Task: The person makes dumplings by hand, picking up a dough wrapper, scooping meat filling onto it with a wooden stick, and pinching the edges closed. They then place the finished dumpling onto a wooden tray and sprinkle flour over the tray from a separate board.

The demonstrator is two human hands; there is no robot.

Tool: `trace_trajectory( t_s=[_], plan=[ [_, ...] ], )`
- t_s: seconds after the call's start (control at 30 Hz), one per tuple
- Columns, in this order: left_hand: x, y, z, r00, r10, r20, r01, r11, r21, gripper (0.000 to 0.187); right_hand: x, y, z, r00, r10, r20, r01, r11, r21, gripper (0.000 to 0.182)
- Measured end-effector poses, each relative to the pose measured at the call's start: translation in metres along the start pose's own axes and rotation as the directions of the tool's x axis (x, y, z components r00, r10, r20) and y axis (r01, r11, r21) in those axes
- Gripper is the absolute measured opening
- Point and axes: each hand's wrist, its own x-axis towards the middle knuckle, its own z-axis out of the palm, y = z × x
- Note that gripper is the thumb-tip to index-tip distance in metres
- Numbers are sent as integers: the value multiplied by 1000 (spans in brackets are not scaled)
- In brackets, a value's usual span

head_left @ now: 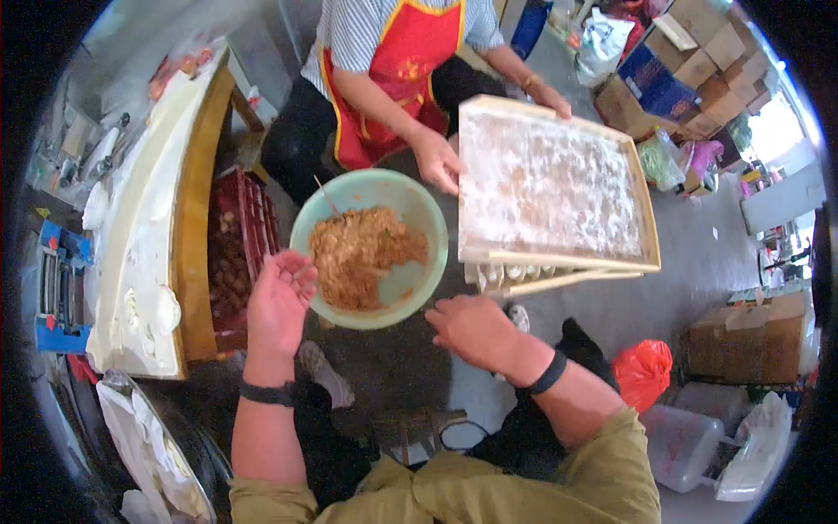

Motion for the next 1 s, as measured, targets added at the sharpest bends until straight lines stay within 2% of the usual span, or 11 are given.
trace_trajectory(
  t_s=[0.1,0.2,0.33,0.57,0.67,0.8,0.87,0.93,0.97,1.0],
  plan=[
    [5,0,7,1000,9,19,-9,1000,-2,36,3,0,5,993,-56,-107,59,998,30,27],
    [4,-2,8,1000,12,20,-12,1000,-16,36,4,-4,2,997,-39,-63,42,998,37,27],
    [3,-3,11,1000,-8,-6,7,1000,-17,36,4,-5,4,994,-60,-92,62,998,22,29],
    [6,-7,3,999,3,39,-3,1000,-8,37,7,-6,1,995,-60,-85,61,998,16,32],
    [12,-10,1,999,-27,-23,26,999,-18,35,9,-11,-3,995,-56,-78,57,998,5,35],
    [2,-18,7,997,3,-74,0,999,46,37,7,-12,0,988,-80,-129,82,997,9,28],
    [-1,-21,-5,996,64,-64,-59,995,80,32,11,-18,4,981,-111,-160,116,993,20,25],
    [-9,-13,-8,974,205,-91,-184,962,201,25,13,-19,7,980,-108,-168,115,993,31,24],
    [-13,-3,-13,917,383,-111,-305,854,422,24,15,-22,6,981,-112,-161,117,993,22,24],
    [-17,9,-17,836,542,-85,-380,684,622,23,17,-24,5,982,-110,-155,113,993,14,24]
  ],
)
